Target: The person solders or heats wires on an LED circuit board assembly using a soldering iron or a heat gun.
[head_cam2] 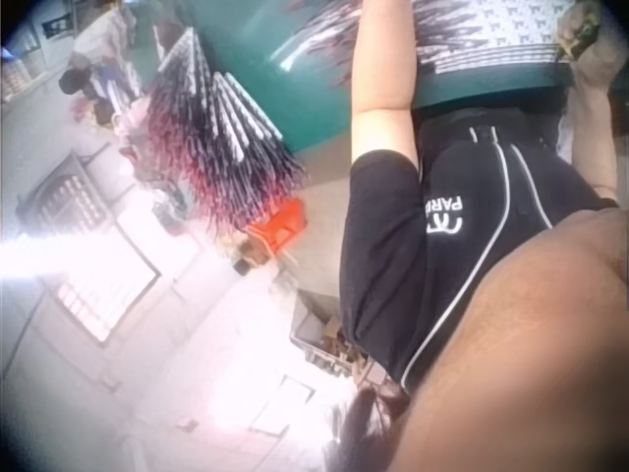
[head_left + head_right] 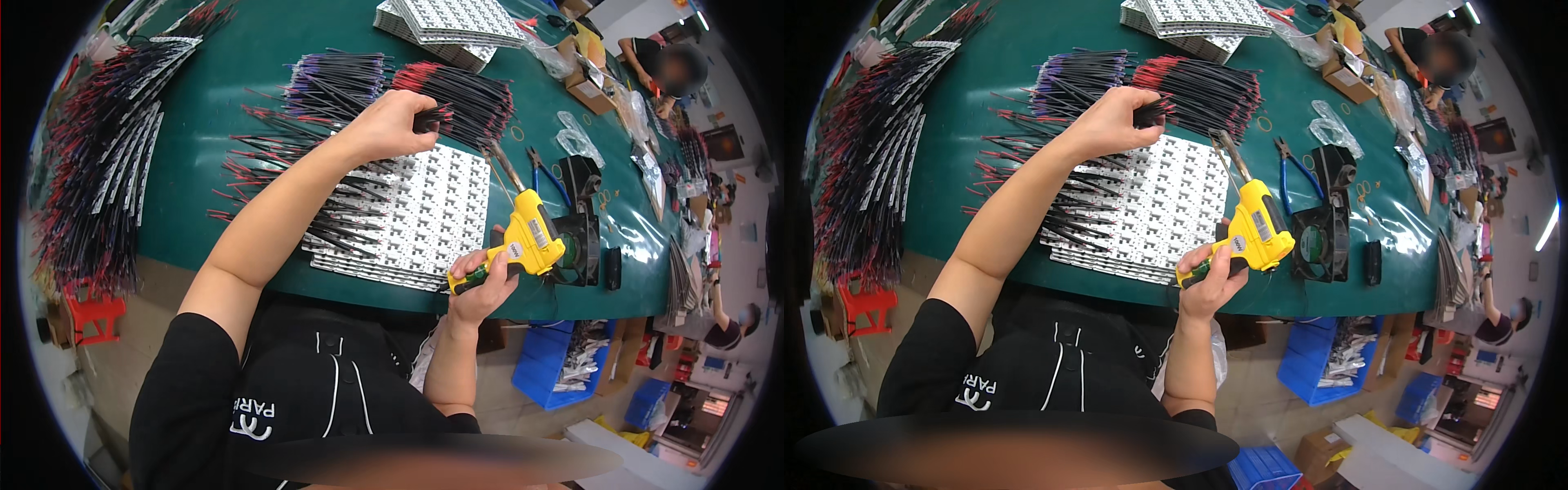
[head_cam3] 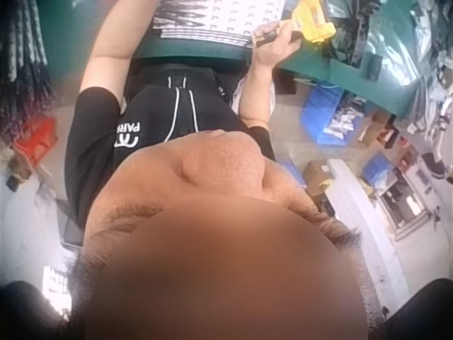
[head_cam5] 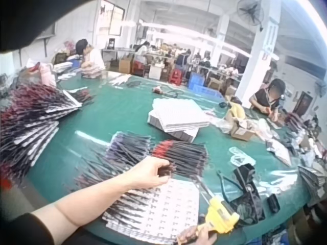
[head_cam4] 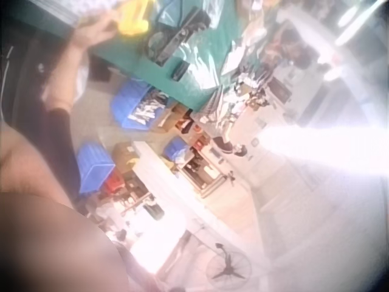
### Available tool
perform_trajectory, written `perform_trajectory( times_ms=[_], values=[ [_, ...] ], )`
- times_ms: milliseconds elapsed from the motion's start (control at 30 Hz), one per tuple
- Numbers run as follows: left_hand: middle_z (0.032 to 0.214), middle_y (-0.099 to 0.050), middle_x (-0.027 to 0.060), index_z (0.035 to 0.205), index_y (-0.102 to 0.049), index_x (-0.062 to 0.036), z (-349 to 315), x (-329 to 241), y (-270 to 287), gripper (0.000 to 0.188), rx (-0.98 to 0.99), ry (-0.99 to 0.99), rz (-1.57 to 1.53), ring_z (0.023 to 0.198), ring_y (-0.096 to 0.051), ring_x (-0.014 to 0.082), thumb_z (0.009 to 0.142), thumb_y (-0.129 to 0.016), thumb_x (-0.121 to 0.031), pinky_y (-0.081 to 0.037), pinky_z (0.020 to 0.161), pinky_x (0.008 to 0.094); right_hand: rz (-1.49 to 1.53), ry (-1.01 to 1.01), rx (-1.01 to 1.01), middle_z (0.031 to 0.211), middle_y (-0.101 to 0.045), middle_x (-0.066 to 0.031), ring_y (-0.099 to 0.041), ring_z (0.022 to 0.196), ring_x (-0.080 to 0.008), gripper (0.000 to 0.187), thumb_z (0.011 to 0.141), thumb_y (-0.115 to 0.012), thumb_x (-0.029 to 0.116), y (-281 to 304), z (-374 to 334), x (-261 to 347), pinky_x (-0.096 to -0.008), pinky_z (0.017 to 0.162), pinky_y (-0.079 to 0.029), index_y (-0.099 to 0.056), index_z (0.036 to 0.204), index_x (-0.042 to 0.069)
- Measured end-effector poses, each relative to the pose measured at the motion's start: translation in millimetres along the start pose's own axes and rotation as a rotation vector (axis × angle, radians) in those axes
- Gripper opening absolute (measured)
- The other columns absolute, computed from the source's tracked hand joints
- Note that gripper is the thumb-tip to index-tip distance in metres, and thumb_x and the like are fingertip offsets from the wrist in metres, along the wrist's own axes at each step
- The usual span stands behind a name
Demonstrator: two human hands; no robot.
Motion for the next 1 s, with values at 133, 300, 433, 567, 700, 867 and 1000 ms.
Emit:
perform_trajectory(
  times_ms=[133, 300, 433, 567, 700, 867, 1000],
  values=[
    [0.081, -0.062, 0.0162, 0.088, -0.061, 0.0046, -4, -7, 6, 0.021, -0.19, -0.264, 0.287, 0.076, -0.061, 0.029, 0.075, -0.067, -0.009, -0.047, 0.07, 0.0366, -0.019, -0.024, 0.033, 0.054, -0.046, -0.006, -0.043, 0.04, -0.0133, 0.04, 0.092, -0.044, 0.019, -5, 0, 0, -0.0255, 0.04, -0.041, -0.043, 0.119, -0.011],
    [0.086, -0.063, 0.0178, 0.091, -0.063, 0.0043, 4, -3, 12, 0.025, -0.055, -0.065, 0.325, 0.086, -0.059, 0.0353, 0.073, -0.071, -0.011, -0.047, 0.075, 0.0398, -0.054, -0.06, 0.048, 0.055, -0.042, -0.0054, -0.041, 0.04, -0.0134, 0.039, 0.095, -0.039, 0.023, -8, 0, -7, -0.0259, 0.041, -0.038, -0.041, 0.12, -0.008],
    [0.087, -0.065, 0.0192, 0.091, -0.065, 0.0052, 3, 26, -2, 0.029, 0.079, 0.037, 0.242, 0.086, -0.061, 0.0349, 0.072, -0.074, -0.015, -0.047, 0.077, 0.0382, -0.071, -0.09, 0.083, 0.055, -0.043, -0.0055, -0.042, 0.041, -0.0134, 0.039, 0.096, -0.039, 0.024, -8, -2, -12, -0.0258, 0.041, -0.038, -0.042, 0.12, -0.007],
    [0.089, -0.065, 0.0196, 0.093, -0.066, 0.0034, -2, 27, -8, 0.03, 0.04, 0.006, 0.174, 0.086, -0.062, 0.0336, 0.071, -0.074, -0.014, -0.048, 0.077, 0.0366, -0.088, -0.109, 0.079, 0.055, -0.043, -0.0056, -0.042, 0.041, -0.0132, 0.039, 0.096, -0.039, 0.024, -5, -4, -13, -0.0259, 0.04, -0.038, -0.043, 0.119, -0.007],
    [0.084, -0.065, 0.0189, 0.093, -0.067, 0.0017, 0, 30, -14, 0.027, 0.095, 0.031, 0.175, 0.081, -0.063, 0.0334, 0.071, -0.073, -0.014, -0.049, 0.074, 0.037, -0.083, -0.145, 0.116, 0.055, -0.043, -0.0059, -0.042, 0.041, -0.0135, 0.037, 0.096, -0.04, 0.022, -1, -7, -13, -0.0263, 0.04, -0.039, -0.043, 0.119, -0.007],
    [0.079, -0.064, 0.0192, 0.09, -0.067, 0.001, -2, 34, -18, 0.027, 0.053, 0.023, 0.223, 0.076, -0.062, 0.0337, 0.07, -0.071, -0.016, -0.048, 0.071, 0.0374, -0.049, -0.152, 0.086, 0.054, -0.047, -0.0079, -0.044, 0.04, -0.013, 0.035, 0.092, -0.045, 0.014, -1, -12, -13, -0.0248, 0.041, -0.04, -0.045, 0.116, -0.011],
    [0.076, -0.063, 0.0191, 0.087, -0.067, 0.0013, -1, 30, -18, 0.023, 0.082, 0.025, 0.217, 0.074, -0.061, 0.0338, 0.069, -0.068, -0.014, -0.048, 0.069, 0.038, -0.111, -0.156, 0.076, 0.054, -0.048, -0.0075, -0.045, 0.04, -0.0128, 0.029, 0.092, -0.045, 0.014, 0, -13, -12, -0.0243, 0.04, -0.039, -0.046, 0.109, -0.01]
  ],
)
Point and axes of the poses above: each hand's wrist, its own z-axis towards the middle knuckle, its own y-axis out of the back of the hand, x = y × z, the point moved 3 cm from there along z, towards the middle knuckle
